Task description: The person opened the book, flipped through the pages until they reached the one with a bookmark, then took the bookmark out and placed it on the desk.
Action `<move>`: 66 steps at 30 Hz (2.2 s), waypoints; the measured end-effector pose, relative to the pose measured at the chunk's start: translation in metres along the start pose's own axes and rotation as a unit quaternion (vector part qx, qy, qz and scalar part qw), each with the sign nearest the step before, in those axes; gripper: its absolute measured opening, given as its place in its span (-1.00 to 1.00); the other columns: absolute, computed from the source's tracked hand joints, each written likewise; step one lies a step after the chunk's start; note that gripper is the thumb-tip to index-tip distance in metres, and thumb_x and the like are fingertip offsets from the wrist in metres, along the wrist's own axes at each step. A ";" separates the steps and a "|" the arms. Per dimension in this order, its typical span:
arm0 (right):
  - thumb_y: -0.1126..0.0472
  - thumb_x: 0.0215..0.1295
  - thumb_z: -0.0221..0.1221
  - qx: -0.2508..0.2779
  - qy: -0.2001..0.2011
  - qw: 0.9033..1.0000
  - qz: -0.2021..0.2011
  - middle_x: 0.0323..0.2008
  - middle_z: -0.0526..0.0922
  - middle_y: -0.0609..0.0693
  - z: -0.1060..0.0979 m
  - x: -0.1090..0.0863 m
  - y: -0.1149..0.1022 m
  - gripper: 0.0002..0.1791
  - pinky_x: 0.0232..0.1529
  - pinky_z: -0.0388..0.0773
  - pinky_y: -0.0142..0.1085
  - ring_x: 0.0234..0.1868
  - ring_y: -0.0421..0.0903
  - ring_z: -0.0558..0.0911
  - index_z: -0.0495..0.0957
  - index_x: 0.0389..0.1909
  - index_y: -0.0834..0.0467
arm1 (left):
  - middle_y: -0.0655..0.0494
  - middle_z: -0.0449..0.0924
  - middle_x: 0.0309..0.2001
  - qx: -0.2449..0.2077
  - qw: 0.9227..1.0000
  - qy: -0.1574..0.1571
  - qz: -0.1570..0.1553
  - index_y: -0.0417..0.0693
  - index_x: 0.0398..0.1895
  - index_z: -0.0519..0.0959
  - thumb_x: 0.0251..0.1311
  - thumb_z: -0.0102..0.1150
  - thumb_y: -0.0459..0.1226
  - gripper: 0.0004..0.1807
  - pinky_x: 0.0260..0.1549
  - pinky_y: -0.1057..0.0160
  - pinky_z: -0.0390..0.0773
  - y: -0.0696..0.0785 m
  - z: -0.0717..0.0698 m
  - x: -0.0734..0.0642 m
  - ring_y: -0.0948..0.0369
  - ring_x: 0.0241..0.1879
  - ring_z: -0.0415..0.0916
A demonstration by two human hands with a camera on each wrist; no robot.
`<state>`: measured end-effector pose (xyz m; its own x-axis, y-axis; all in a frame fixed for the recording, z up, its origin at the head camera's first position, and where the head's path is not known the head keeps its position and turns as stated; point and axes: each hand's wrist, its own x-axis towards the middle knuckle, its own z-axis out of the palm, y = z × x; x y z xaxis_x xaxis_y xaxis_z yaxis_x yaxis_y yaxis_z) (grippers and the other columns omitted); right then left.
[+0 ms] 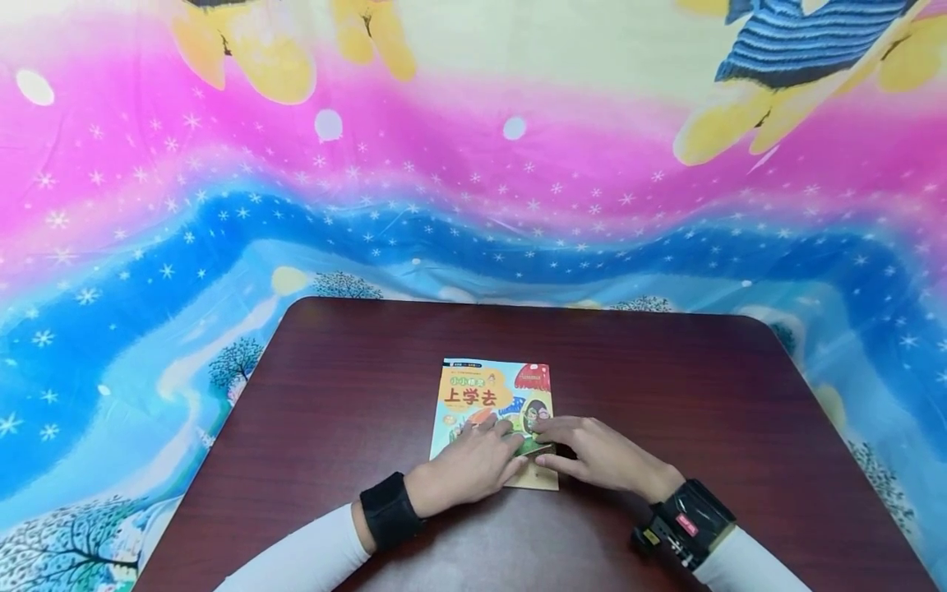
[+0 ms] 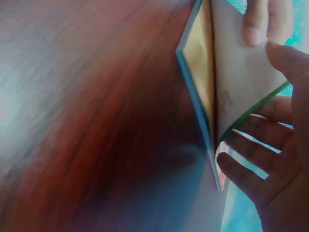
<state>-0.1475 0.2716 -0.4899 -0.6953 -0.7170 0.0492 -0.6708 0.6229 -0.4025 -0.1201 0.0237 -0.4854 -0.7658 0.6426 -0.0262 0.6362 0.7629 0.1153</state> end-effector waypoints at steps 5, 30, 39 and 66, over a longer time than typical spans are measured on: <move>-0.12 0.48 0.31 -0.023 0.034 0.999 0.022 0.28 0.69 -0.04 0.002 -0.007 0.003 -0.46 0.21 0.65 -0.03 0.28 -0.07 0.67 0.63 0.34 0.07 | 0.10 0.69 0.07 -0.016 1.000 0.020 0.004 0.07 0.19 0.66 0.62 0.00 0.01 -0.64 -0.03 -0.04 0.70 -0.003 0.000 -0.001 0.13 0.05 0.59; -0.25 0.37 0.37 -0.043 0.005 0.999 0.008 0.54 0.42 0.08 0.012 -0.014 -0.002 -0.31 0.27 0.59 0.08 0.51 0.12 0.44 0.62 0.37 0.05 | -0.13 0.67 0.08 -0.292 0.951 0.087 -0.060 0.03 0.68 -0.06 0.64 0.03 -0.17 -0.27 -0.39 0.31 0.61 -0.030 -0.006 -0.007 0.26 -0.35 0.67; -0.32 0.34 0.34 -0.048 -0.017 0.999 -0.003 0.62 0.28 0.10 0.016 -0.013 -0.001 -0.17 0.35 0.50 0.14 0.59 0.18 0.30 0.50 0.49 0.05 | -0.14 0.41 0.51 -0.341 0.927 0.128 -0.090 0.01 0.70 -0.05 0.65 -0.02 -0.19 -0.29 0.35 -0.07 0.51 -0.042 -0.016 -0.020 0.06 0.40 0.51; -0.31 0.37 0.31 -0.025 -0.027 0.999 0.006 0.65 0.21 0.08 0.016 -0.012 0.000 -0.16 0.42 0.39 0.22 0.62 0.21 0.23 0.43 0.55 0.01 | 0.06 0.08 0.70 0.224 0.943 0.243 -0.043 0.21 0.61 0.36 0.07 0.39 -0.45 -0.03 0.59 -0.18 0.03 -0.072 -0.022 -0.073 0.04 0.69 -0.05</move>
<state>-0.1351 0.2750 -0.5054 -0.6898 -0.7240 -0.0054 -0.6752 0.6460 -0.3561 -0.1126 -0.0799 -0.4703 -0.6999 0.5511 0.4543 0.4616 0.8344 -0.3011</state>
